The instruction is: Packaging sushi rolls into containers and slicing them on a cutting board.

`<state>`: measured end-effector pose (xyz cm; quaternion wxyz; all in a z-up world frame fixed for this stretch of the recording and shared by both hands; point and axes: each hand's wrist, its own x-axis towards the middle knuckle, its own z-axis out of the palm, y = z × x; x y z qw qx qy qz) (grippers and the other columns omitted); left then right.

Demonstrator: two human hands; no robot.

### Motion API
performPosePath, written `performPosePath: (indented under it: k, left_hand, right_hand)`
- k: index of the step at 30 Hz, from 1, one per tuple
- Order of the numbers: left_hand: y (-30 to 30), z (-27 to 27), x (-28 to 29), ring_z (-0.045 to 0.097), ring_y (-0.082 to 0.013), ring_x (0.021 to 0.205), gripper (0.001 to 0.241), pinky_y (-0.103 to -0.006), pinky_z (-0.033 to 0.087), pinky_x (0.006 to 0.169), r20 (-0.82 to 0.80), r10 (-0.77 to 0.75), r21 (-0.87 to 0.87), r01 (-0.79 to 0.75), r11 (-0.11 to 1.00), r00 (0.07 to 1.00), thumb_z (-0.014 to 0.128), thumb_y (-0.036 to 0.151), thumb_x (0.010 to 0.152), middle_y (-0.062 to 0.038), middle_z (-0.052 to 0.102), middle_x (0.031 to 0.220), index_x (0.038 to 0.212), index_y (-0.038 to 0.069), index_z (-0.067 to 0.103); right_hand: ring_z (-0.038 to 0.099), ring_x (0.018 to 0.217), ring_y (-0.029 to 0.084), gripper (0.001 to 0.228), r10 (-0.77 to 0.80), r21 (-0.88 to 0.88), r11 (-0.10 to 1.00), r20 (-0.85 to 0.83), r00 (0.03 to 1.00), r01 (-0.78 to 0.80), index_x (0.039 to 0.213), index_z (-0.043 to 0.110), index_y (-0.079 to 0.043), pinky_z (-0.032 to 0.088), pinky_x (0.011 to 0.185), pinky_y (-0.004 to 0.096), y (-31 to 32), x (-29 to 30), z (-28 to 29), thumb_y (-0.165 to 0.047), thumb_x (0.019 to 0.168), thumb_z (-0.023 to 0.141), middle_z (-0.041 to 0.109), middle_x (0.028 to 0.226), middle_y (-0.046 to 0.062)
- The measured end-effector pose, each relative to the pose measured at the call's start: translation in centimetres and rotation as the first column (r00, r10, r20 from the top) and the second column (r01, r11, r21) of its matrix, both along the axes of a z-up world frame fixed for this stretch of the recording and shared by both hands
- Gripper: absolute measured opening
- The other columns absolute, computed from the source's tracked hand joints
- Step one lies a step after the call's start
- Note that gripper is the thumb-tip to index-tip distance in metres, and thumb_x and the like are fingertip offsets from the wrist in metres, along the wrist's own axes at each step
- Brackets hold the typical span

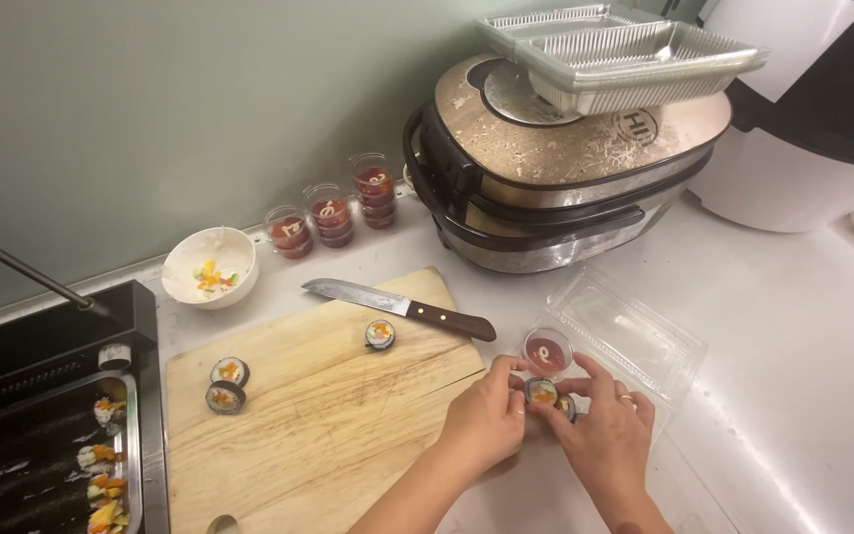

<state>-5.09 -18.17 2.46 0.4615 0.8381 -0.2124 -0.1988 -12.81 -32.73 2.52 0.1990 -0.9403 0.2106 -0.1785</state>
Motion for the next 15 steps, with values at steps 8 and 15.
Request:
performPosePath:
  k: [8, 15]
  left_hand:
    - [0.7, 1.4, -0.2, 0.070, -0.0364, 0.095, 0.038, -0.0492, 0.053, 0.083, 0.208, -0.131, 0.173, 0.096, 0.980, 0.969, 0.056, 0.014, 0.095, -0.015, 0.071, 0.106, 0.132, 0.013, 0.051]
    - [6.4, 1.7, 2.1, 0.073, -0.0298, 0.089, 0.023, -0.0448, 0.057, 0.078, 0.225, 0.313, -0.099, -0.298, 0.949, 0.922, 0.065, 0.013, 0.088, -0.005, 0.073, 0.105, 0.109, 0.020, 0.064]
  right_hand:
    - [0.067, 0.101, 0.018, 0.040, 0.079, -0.101, 0.993, 0.118, 0.990, -0.067, 0.114, 0.069, -0.017, 0.038, 0.102, 0.044, -1.6, -0.2, 0.3, -0.033, 0.078, 0.079, 0.078, 0.094, -0.008]
    - [0.066, 0.093, 0.025, 0.021, 0.401, -0.010, 0.913, 0.210, 0.892, -0.408, 0.099, 0.079, -0.014, 0.051, 0.086, 0.039, 1.9, 6.4, 5.3, -0.018, 0.078, 0.079, 0.074, 0.086, 0.002]
